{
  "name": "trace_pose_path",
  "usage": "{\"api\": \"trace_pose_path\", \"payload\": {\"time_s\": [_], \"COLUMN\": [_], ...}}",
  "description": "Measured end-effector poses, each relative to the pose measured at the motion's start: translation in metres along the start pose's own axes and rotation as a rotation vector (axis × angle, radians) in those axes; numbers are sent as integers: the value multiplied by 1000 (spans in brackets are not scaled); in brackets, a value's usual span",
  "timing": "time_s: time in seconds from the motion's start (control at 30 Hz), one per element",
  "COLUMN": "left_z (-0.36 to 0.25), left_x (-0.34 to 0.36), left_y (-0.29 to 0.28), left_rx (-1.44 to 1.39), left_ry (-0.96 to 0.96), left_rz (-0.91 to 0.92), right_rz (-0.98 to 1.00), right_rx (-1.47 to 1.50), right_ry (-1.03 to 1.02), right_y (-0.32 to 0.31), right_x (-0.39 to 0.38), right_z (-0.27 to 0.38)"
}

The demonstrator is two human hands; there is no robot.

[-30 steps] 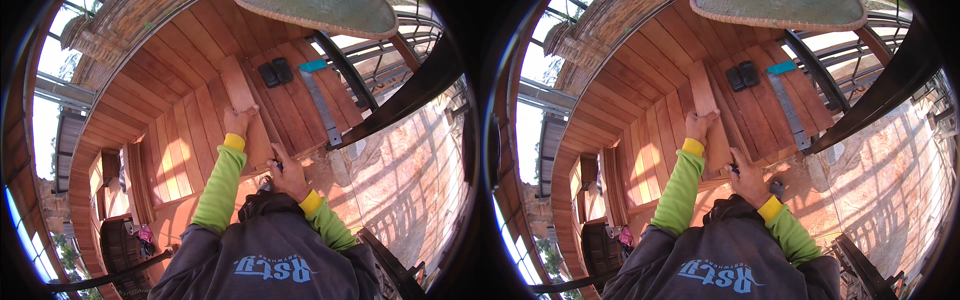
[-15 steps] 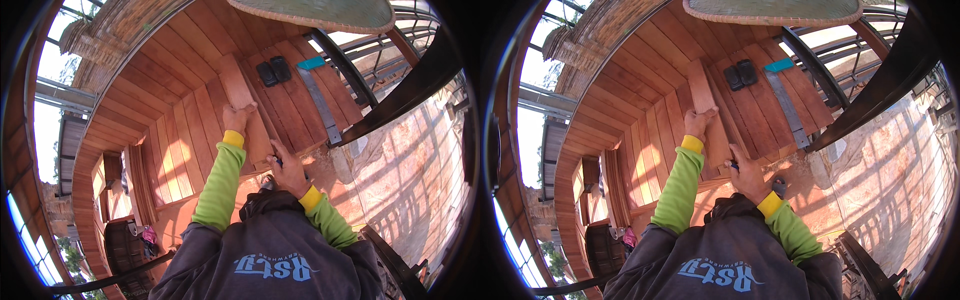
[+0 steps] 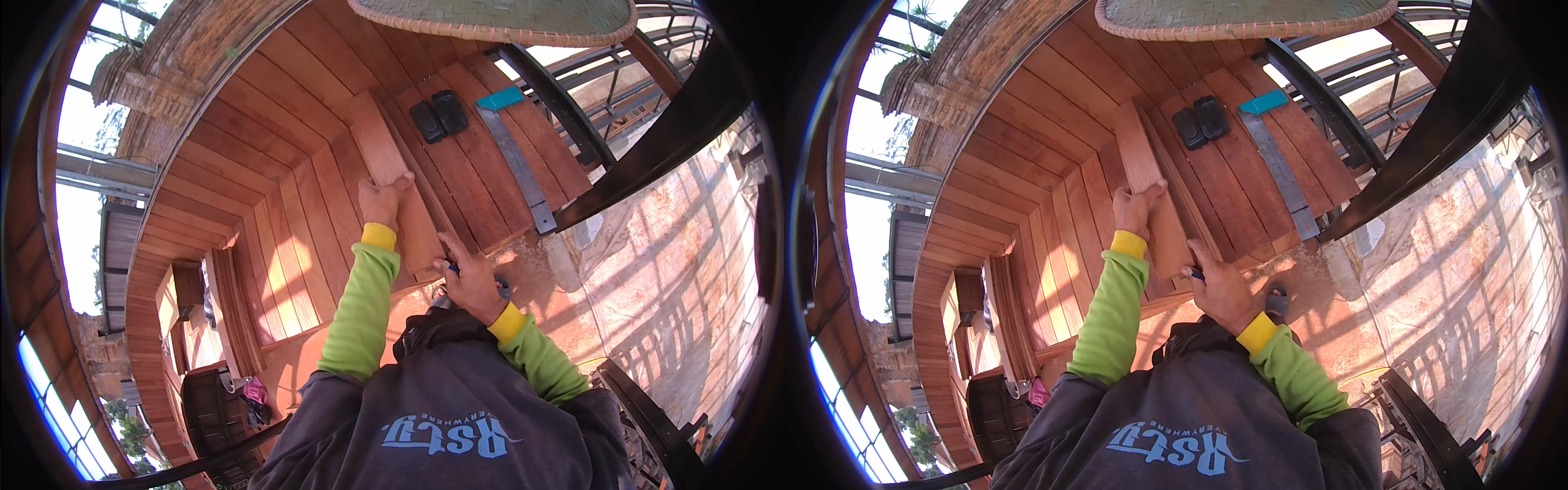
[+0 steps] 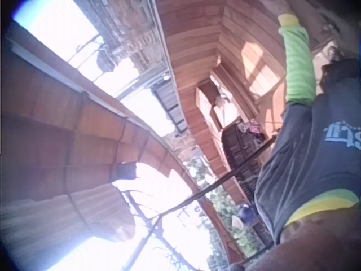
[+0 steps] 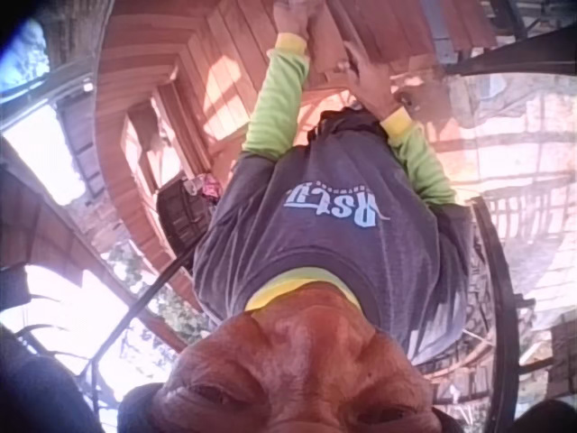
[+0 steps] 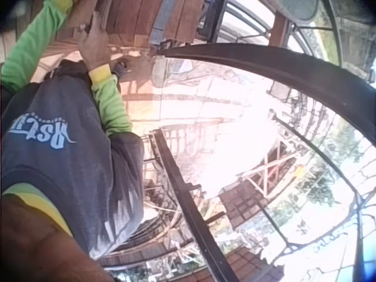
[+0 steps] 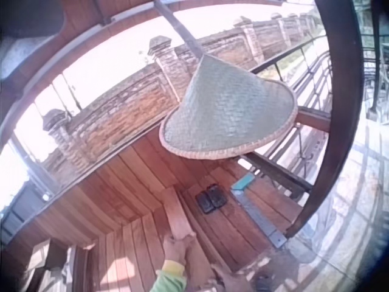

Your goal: The person measures and marks a wooden plank with a ruler and pencil, then fits it into a curved wooden ceiling structure. They repeatedly adjust the plank's position and use a pencil to mark alignment points along the edge.

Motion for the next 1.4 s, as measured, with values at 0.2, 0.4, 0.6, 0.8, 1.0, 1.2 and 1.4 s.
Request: {"api": "trace_pose_path", "payload": {"time_s": [0.2, 0.4, 0.6, 0.8, 1.0, 1.2, 1.4], "left_z": [10, 13, 10, 0, 14, 12, 15], "left_x": [13, 14, 14, 1, -8, -13, -13], "left_y": [-3, -3, -4, -4, -6, -2, -5], "left_rx": [-1, -1, 35, 97, -137, -185, -148], "left_ry": [19, 27, 60, 93, 142, 136, 182], "left_rz": [16, -7, 4, 116, 137, 154, 92], "right_rz": [-26, -27, -65, -29, -67, -103, -102], "right_rx": [5, 24, 40, 27, 80, 57, 21], "right_ry": [-28, -15, -54, -16, -26, -61, -66], "right_y": [3, 1, -1, 0, 5, 2, -3], "right_x": [1, 2, 3, 5, 4, 2, 2], "right_z": [-6, -8, -4, -8, -11, -7, -4]}}
Point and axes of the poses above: each hand's wrist, its own x-axis towards the middle knuckle, its own y-axis out of the palm, z = x × y, the point moved 9 cm from there along x, towards the middle knuckle, and after that the axes turned 6 degrees about -x, right-handed, at the moved point
